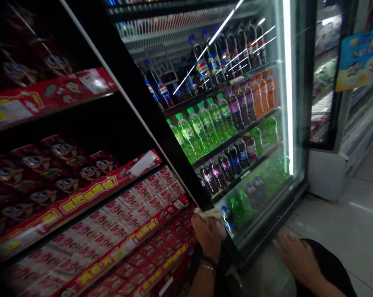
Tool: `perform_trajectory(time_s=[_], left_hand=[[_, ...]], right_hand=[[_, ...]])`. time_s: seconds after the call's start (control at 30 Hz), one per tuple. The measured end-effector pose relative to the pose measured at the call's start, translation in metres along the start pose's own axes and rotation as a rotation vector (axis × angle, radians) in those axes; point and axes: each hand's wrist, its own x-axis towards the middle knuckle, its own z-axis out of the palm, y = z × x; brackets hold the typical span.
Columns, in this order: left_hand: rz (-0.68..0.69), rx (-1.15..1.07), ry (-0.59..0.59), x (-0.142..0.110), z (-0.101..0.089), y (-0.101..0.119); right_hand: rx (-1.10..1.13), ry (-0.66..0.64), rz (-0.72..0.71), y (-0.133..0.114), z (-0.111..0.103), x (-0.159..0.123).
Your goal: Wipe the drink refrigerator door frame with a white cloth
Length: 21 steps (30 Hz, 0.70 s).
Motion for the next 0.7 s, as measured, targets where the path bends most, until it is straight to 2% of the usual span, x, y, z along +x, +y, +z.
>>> perform_trajectory(time_s=[0.07, 0.17, 0.2, 0.27, 0.33, 0.43, 0.5, 0.6, 0.7], left_hand=[[0.001, -0.010, 0.006, 0.014, -0.007, 0.011], [0.032, -0.014, 0.054, 0.065, -0.025, 0.041], [0.055, -0.015, 0.076, 0.086, -0.032, 0.053], [0.112, -0.013, 0.125, 0.131, -0.051, 0.081], [0.201, -0.001, 0.187, 0.172, -0.070, 0.108], [0.255, -0.010, 0.218, 0.214, -0.092, 0.137], [0.243, -0.022, 0.221, 0.225, -0.097, 0.144], [0.225, -0.018, 0.244, 0.216, -0.088, 0.136], [0.159, 0.001, 0.193, 0.181, -0.068, 0.108]], right_hand=[[0.161, -0.139, -0.093, -0.063, 0.019, -0.003], [0.325, -0.277, -0.307, -0.177, 0.034, 0.002], [0.377, -0.266, -0.362, -0.213, 0.034, 0.008], [0.473, -0.157, -0.398, -0.272, 0.025, 0.028], [0.487, 0.016, -0.396, -0.314, 0.010, 0.054], [0.276, 0.235, -0.419, -0.351, -0.016, 0.087], [0.082, 0.280, -0.433, -0.363, -0.031, 0.097], [-0.111, 0.185, -0.427, -0.367, -0.042, 0.092], [-0.205, 0.005, -0.373, -0.348, -0.031, 0.075]])
